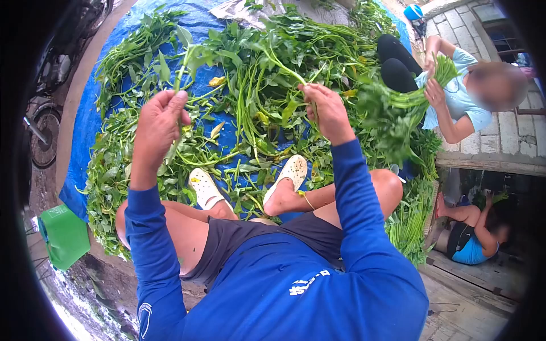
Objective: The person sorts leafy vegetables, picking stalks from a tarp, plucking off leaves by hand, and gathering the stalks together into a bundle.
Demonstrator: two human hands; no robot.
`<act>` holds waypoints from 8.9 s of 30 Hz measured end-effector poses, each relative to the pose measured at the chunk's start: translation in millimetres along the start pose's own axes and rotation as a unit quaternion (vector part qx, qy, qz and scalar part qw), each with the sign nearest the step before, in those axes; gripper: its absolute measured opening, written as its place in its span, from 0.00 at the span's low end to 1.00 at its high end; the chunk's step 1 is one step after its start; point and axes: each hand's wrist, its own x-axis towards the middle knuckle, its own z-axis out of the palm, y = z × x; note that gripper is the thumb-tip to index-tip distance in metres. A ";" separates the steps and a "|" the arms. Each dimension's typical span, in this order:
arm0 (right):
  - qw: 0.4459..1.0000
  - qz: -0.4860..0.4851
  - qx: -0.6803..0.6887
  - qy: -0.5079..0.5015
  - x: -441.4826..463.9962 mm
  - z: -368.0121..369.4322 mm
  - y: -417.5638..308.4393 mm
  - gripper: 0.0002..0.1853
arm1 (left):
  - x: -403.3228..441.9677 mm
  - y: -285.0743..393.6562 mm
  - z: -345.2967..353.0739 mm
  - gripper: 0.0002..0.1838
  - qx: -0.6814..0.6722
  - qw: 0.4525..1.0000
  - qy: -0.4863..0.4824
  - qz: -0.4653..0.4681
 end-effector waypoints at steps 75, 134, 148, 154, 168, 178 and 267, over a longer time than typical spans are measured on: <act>0.908 0.035 -0.157 -0.388 -82.1 122.3 133.7 0.20 | -26.7 0.7 7.1 0.13 -0.369 0.929 0.022 0.024; 0.926 -0.316 -0.205 -0.017 -116.3 161.5 22.4 0.16 | -34.2 -34.9 34.6 0.17 -0.251 0.965 -0.022 -0.072; 0.756 -0.546 -0.353 0.077 -90.5 145.1 -18.7 0.12 | -33.3 -38.0 27.7 0.13 -0.314 0.941 -0.105 -0.066; 0.766 -0.495 -0.407 -0.054 -82.7 142.3 -24.4 0.07 | -36.7 -27.9 37.7 0.14 -0.298 0.949 -0.089 -0.056; 0.833 -0.359 -0.368 -0.203 -147.8 168.0 76.9 0.09 | -11.5 -27.2 -15.7 0.15 -0.179 0.971 0.157 0.023; 0.895 -0.079 -0.425 0.112 85.0 136.0 202.2 0.12 | -14.9 9.1 -18.3 0.12 -0.351 0.931 0.095 -0.042; 0.623 -0.627 -0.465 -0.059 -56.7 132.0 -60.0 0.13 | -63.1 -35.6 58.0 0.09 -0.298 0.953 -0.047 -0.021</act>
